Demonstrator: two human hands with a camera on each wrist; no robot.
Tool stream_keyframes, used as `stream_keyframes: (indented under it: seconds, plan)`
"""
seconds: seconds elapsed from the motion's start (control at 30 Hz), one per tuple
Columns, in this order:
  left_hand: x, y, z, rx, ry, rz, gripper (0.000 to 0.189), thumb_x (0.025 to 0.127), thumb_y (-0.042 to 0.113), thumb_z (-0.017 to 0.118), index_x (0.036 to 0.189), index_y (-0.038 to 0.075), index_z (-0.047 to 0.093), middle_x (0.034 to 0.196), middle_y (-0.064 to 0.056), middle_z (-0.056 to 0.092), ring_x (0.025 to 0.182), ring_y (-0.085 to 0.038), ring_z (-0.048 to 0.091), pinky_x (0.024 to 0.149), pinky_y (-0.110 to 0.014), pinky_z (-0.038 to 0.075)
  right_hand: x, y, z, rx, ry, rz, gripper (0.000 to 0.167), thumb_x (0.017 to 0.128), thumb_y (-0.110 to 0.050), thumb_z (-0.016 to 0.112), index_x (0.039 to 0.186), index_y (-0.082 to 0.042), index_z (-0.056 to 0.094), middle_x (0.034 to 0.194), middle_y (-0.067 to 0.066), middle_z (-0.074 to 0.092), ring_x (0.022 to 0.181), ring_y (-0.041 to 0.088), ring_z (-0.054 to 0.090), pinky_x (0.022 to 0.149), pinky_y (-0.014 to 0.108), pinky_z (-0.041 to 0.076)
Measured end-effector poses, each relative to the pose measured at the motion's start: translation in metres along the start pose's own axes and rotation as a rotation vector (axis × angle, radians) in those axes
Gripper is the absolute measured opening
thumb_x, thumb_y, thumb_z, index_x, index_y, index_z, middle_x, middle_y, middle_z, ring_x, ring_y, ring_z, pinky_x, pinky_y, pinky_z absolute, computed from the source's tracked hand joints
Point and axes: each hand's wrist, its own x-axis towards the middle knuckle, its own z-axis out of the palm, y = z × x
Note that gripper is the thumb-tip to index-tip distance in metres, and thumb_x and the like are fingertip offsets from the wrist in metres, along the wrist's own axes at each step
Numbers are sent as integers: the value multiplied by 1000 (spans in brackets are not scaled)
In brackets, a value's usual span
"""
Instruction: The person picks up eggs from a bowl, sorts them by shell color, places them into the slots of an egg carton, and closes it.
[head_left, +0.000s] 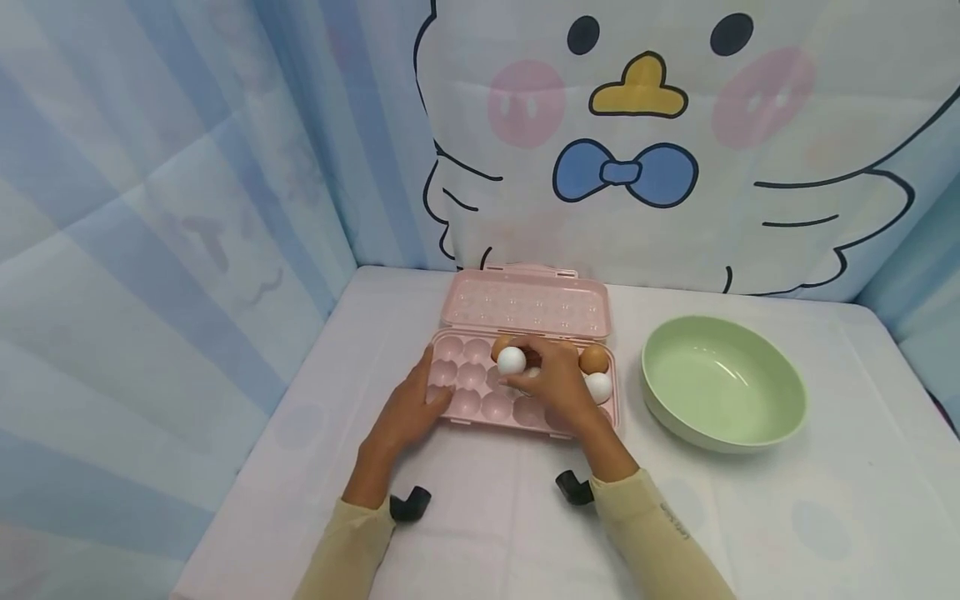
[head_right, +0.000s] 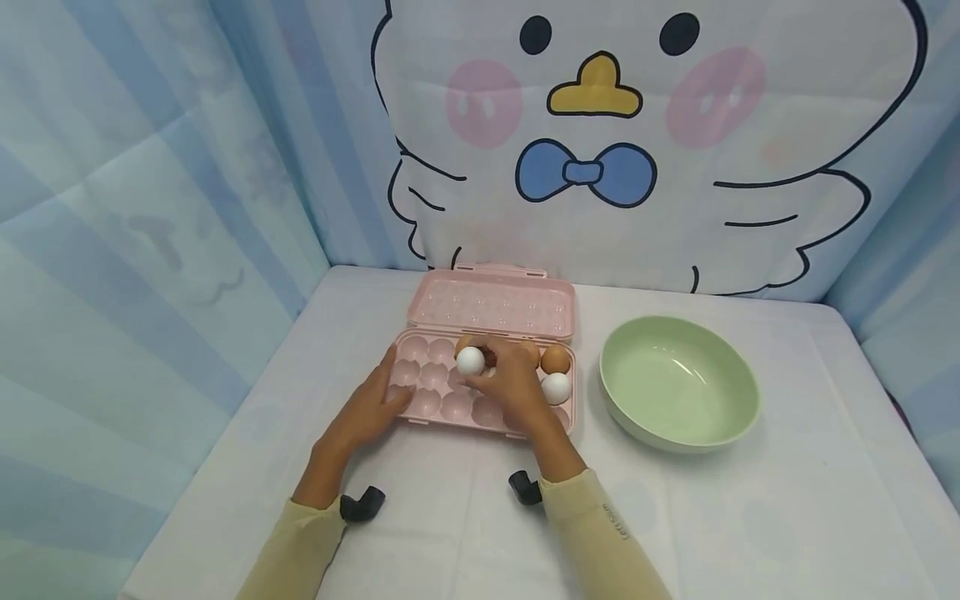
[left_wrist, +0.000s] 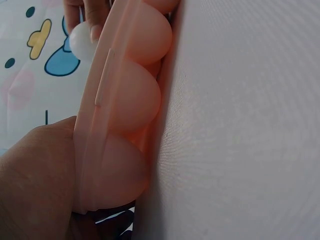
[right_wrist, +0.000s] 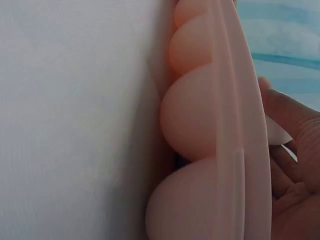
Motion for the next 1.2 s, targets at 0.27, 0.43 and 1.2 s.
stream_keyframes:
  seconds: [0.27,0.43,1.2]
  plan:
    - [0,-1,1,-8,6,1,85,102,45,52,168,17,8,170,-8,22,154,-30,24,120,-50,24,-4,-1,10,-178,8,32,41,78,-12,91,114,-18,74,108,-4,70,100,18,62,89,39,50]
    - [-1,-1,1,0,17,2,85,101,44,53,168,15,9,170,-11,22,153,-33,25,120,-52,25,-2,0,13,-320,40,-27,42,73,-17,95,110,-17,76,104,0,71,97,20,63,82,41,51]
    - [-3,3,-2,11,4,-1,85,101,43,54,168,14,10,170,-11,22,153,-33,24,121,-51,24,-1,3,16,-470,10,-33,37,76,-29,94,105,-18,75,87,-4,64,92,18,57,81,41,44]
